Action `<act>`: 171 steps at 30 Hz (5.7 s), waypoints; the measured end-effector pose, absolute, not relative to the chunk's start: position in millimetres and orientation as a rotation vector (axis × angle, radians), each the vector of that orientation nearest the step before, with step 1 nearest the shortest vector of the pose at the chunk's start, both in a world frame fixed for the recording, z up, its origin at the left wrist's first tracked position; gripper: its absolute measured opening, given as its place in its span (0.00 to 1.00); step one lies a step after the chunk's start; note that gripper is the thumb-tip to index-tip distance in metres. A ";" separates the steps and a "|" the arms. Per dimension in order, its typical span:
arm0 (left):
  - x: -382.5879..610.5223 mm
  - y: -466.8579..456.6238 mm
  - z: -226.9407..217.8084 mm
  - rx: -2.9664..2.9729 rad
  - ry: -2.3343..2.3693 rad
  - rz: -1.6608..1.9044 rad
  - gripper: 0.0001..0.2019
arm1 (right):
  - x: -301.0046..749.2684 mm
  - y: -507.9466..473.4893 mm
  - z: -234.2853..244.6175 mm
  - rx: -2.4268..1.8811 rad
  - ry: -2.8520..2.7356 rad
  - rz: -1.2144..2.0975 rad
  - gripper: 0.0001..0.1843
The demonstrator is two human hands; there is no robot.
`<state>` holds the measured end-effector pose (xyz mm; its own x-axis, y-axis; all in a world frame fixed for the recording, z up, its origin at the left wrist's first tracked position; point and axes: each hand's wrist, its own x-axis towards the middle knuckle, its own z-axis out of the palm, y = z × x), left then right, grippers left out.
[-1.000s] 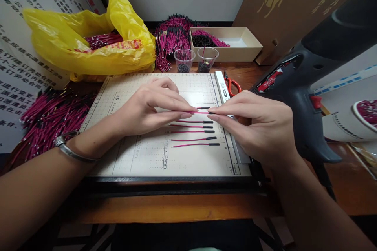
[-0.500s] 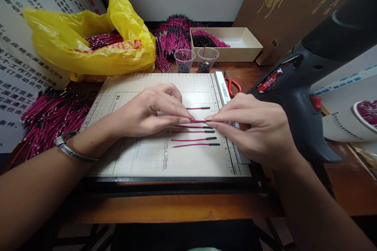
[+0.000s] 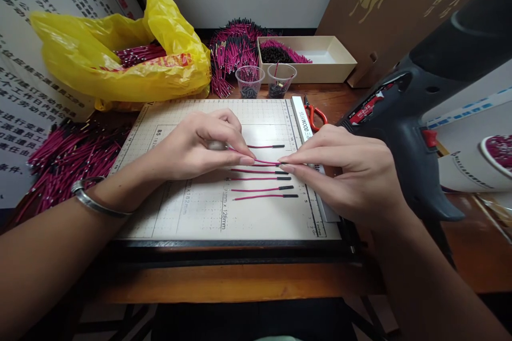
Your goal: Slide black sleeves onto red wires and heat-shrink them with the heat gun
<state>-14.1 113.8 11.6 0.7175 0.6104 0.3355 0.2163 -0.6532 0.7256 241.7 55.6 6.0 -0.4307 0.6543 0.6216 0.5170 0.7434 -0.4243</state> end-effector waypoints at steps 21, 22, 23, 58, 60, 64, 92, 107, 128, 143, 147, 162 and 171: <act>-9.4 116.1 8.0 2.322 0.903 0.898 0.12 | 241.9 57.1 -0.8 -1.175 -2.081 0.204 0.05; -9.4 117.0 7.7 2.348 0.901 0.886 0.12 | 242.8 57.6 -1.5 -1.189 -2.089 0.204 0.05; -9.8 117.9 7.6 2.378 0.895 0.862 0.12 | 243.6 58.0 -2.0 -1.202 -2.095 0.205 0.06; -14.3 124.1 4.4 2.508 1.072 0.610 0.12 | 242.4 61.3 -3.0 -1.333 -2.114 0.195 0.07; -14.9 126.3 2.7 2.499 1.052 0.578 0.12 | 241.8 61.2 -3.1 -1.326 -2.111 0.199 0.08; -15.2 128.4 0.9 2.504 1.032 0.571 0.12 | 241.3 61.2 -2.9 -1.317 -2.121 0.204 0.07; -9.3 112.6 10.6 2.605 0.782 0.718 0.13 | 233.3 54.8 -0.2 -0.955 -2.069 0.076 0.04; -7.7 112.1 9.3 2.683 0.613 0.865 0.09 | 237.7 54.4 2.4 -1.026 -2.122 0.057 0.05; -8.4 112.5 9.1 2.709 0.654 0.873 0.16 | 238.8 55.8 3.3 -1.096 -2.114 0.056 0.05; -9.2 113.5 9.6 2.685 0.691 0.885 0.18 | 240.7 56.6 3.4 -1.088 -2.093 0.027 0.05; -8.6 112.1 12.9 2.629 0.740 0.831 0.15 | 240.3 55.8 3.6 -1.133 -2.068 0.054 0.06; -11.1 114.6 12.5 2.575 0.814 0.847 0.11 | 238.9 56.9 1.4 -1.232 -2.030 0.147 0.06; -12.8 116.6 12.6 2.562 0.919 0.817 0.13 | 241.2 58.1 -0.3 -1.346 -1.950 0.203 0.13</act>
